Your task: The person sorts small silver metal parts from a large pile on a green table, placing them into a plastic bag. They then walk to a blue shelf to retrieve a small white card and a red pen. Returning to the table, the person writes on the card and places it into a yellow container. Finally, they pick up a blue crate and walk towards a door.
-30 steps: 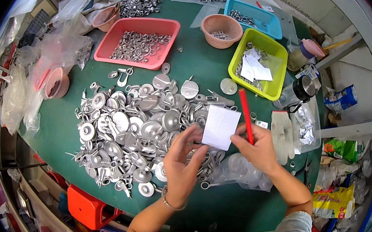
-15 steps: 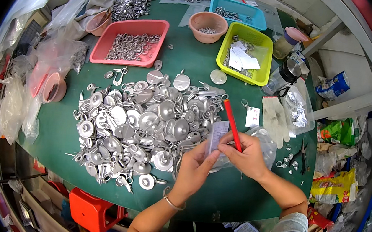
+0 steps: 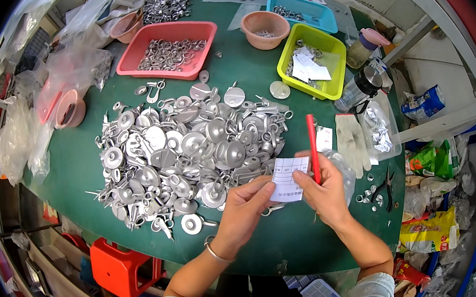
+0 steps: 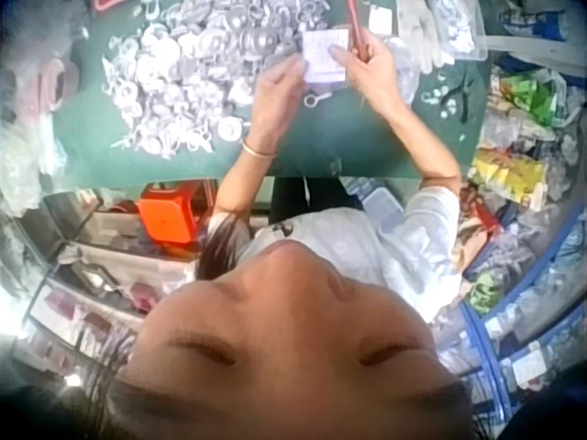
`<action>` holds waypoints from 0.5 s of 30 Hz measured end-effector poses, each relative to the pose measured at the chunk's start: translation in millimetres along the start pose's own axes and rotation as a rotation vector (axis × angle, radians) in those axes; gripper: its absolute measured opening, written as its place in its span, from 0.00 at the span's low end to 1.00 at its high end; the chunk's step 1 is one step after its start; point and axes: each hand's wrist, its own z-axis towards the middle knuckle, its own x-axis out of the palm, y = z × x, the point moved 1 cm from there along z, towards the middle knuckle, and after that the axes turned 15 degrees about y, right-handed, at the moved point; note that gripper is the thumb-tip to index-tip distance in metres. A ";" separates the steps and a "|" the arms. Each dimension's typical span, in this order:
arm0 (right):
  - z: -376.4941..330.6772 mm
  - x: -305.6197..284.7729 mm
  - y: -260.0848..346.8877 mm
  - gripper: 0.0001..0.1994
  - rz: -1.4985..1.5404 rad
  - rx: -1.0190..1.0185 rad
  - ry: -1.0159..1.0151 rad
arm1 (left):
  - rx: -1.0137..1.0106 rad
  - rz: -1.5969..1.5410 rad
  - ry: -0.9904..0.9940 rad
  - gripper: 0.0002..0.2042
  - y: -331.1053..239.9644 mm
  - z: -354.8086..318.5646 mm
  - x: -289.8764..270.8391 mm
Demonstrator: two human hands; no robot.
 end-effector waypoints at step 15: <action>-8.6 9.7 -2.7 0.08 0.197 0.229 0.112 | -0.058 -0.174 0.075 0.13 1.6 -18.9 -19.6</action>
